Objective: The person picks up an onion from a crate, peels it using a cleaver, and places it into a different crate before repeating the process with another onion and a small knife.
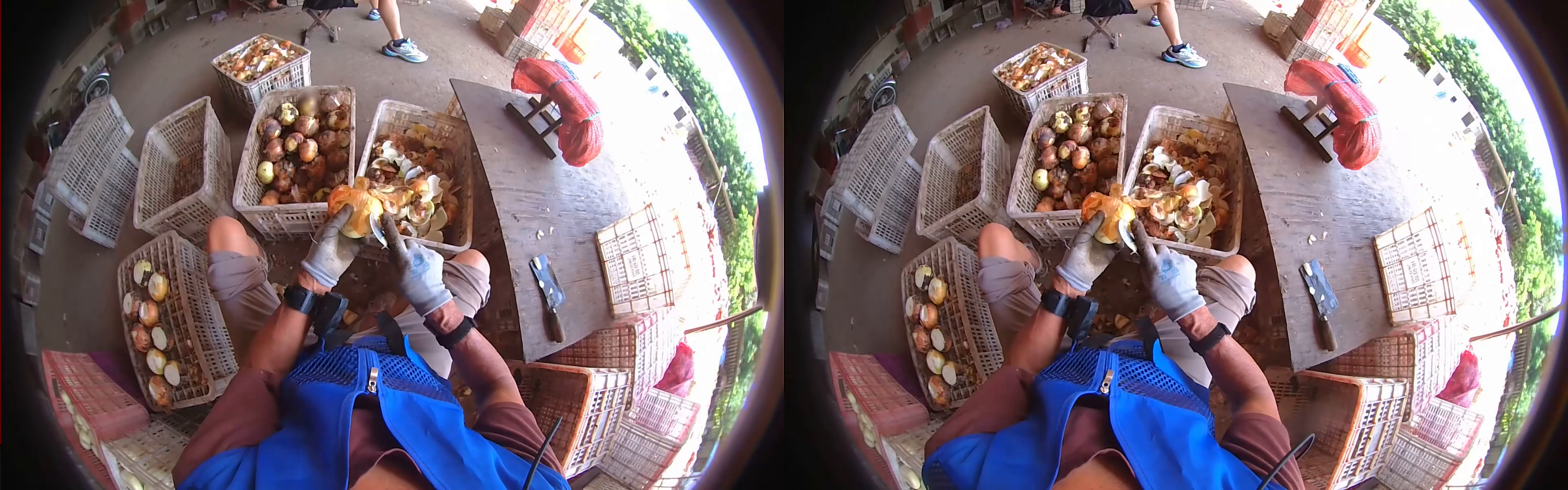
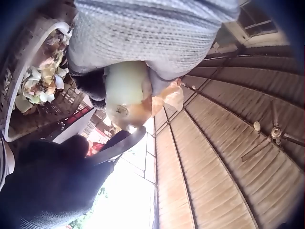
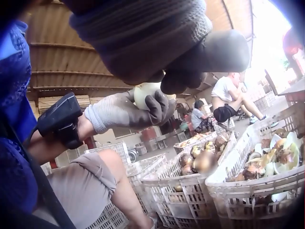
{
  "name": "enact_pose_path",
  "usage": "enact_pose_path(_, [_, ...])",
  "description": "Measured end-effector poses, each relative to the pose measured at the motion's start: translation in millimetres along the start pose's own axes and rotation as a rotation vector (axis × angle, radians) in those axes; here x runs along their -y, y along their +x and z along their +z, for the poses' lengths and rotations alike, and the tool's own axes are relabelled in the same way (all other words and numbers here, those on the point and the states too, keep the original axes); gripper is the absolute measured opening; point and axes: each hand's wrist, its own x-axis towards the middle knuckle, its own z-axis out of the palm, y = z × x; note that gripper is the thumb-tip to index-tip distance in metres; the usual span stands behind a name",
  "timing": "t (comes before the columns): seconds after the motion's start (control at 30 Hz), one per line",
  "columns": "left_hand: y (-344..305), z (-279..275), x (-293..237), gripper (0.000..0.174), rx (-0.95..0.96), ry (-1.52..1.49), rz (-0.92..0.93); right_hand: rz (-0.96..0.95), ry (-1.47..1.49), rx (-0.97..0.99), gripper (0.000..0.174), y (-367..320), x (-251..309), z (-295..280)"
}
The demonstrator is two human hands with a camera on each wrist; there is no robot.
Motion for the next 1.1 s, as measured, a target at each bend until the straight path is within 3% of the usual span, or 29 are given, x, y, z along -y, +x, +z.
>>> enact_pose_path(0.23, [5, -8, -4, 0.039, 0.017, 0.001, -0.005, -0.051, 0.05, -0.002, 0.074, 8, -6, 15])
enact_pose_path(0.33, [6, -1, -1, 0.039, -0.036, 0.051, 0.058, 0.057, 0.031, 0.021, 0.075, 17, -1, 21])
enact_pose_path(0.5, [18, -21, -4, 0.036, -0.103, 0.113, 0.078, 0.156, 0.466, -0.019, 0.066, 37, 5, 37])
enact_pose_path(0.67, [15, -23, -16, 0.042, -0.186, 0.135, -0.01, 0.292, 0.671, 0.087, 0.06, 44, 5, 45])
enact_pose_path(0.8, [30, -36, -15, 0.043, -0.128, 0.166, -0.019, 0.379, 0.932, 0.079, 0.056, 48, -4, 65])
enact_pose_path(0.9, [34, -47, -16, 0.044, -0.099, 0.112, -0.076, 0.463, 0.865, 0.213, 0.056, 51, -3, 46])
enact_pose_path(0.97, [38, -48, -14, 0.043, -0.06, 0.059, -0.085, 0.556, 1.165, 0.18, 0.052, 54, -9, 59])
enact_pose_path(1.1, [36, -49, -7, 0.043, -0.015, -0.051, -0.129, 0.644, 1.45, 0.173, 0.044, 54, -16, 69])
